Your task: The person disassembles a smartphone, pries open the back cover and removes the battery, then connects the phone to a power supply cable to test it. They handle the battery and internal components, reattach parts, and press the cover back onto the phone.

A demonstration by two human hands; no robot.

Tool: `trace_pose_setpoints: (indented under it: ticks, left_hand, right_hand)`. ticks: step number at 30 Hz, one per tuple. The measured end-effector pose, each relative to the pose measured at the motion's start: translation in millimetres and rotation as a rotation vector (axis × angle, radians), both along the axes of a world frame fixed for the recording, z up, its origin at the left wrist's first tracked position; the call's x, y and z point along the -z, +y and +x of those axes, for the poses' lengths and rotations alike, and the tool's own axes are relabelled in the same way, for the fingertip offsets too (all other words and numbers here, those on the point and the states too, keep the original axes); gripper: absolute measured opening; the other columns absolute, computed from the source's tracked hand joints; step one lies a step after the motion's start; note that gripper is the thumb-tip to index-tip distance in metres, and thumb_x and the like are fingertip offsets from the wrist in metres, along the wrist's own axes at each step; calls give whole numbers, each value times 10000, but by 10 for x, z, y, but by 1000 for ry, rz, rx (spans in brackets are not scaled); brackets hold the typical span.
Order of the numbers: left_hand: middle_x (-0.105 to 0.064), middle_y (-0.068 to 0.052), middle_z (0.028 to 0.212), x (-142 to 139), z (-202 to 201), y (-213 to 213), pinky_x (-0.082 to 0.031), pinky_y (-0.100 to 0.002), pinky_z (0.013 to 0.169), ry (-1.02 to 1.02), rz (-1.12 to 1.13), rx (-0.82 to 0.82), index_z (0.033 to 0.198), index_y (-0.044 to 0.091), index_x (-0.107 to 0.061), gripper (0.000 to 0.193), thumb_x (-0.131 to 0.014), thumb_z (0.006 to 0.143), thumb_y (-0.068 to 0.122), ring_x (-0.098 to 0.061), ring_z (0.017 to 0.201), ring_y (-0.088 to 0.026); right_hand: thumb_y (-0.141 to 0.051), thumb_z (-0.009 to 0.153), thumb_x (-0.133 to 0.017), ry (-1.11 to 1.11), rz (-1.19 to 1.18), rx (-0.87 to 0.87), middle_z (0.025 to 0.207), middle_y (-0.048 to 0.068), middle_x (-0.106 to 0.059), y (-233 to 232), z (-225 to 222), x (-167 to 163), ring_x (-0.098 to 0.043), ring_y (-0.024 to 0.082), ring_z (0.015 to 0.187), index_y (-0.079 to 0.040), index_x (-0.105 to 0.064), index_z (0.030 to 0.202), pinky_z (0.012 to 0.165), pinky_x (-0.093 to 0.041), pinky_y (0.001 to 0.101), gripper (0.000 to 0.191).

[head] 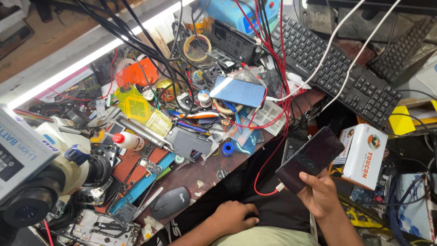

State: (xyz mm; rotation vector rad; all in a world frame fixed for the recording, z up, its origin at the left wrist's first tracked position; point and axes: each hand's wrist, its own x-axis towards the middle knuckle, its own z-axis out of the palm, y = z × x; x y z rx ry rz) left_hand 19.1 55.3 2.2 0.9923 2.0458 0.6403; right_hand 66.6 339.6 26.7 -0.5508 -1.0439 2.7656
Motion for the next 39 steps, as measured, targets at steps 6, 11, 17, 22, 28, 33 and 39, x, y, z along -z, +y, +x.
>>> trace_pose_setpoints:
  ticks: [6,11,17,22,28,33,39]
  left_hand:
    - [-716,-134,806,-125,-58,52,-554,-503,724,72,128,14,1069,190,-744,290,-669,929,433,-709,787,-356]
    - [-704,-89,766,-446,-31,140,-544,-370,593,119,582,-277,915,110,-762,112,-775,904,220,-693,651,-252]
    - [-666,-78,769,-923,9,203,-492,-346,590,380,807,-435,908,46,-723,70,-774,859,45,-640,660,-230]
    - [-681,-105,910,-1135,-67,314,-534,-354,701,432,804,-481,1017,24,-694,163,-790,887,47,-678,798,-257]
    - [-325,-247,1618,-1226,38,585,-366,-466,1275,321,819,-498,1607,29,-226,1096,-878,811,410,-408,1508,-381]
    - [-111,-157,1748,-1286,164,887,-283,-413,1306,-341,1237,-616,1679,113,39,1162,-782,959,509,-222,1596,-284]
    - [-196,-201,1719,-1282,197,723,-322,-470,1291,-927,1489,-786,1693,88,16,918,-581,1039,331,-297,1548,-319]
  right_hand:
    - [87,893,-588,34,-56,5,1228,152,-679,-36,-43,-155,-701,346,1094,-78,-511,1405,888,-592,588,543]
    - [87,871,-627,93,22,63,1278,117,-637,13,-33,-305,-668,360,1169,-88,-467,1475,935,-577,593,649]
    - [124,909,-679,146,-25,20,1241,143,-654,-28,178,-314,-680,301,1149,-46,-521,1419,1019,-578,502,560]
    - [122,877,-699,99,3,-10,1252,129,-684,-110,263,-305,-700,283,1151,-40,-550,1381,1001,-584,461,550]
    - [30,948,-743,-104,1047,-60,1142,120,-700,-352,225,-801,-715,240,991,-58,-686,1213,913,-583,365,284]
    - [-87,853,-628,96,1871,-257,1494,174,-593,-738,103,-1550,-776,342,1005,-190,-661,1365,791,-617,348,524]
    - [-199,909,-659,183,2347,-250,1436,211,-594,-1175,-59,-1806,-750,375,980,-275,-685,1382,848,-616,404,479]
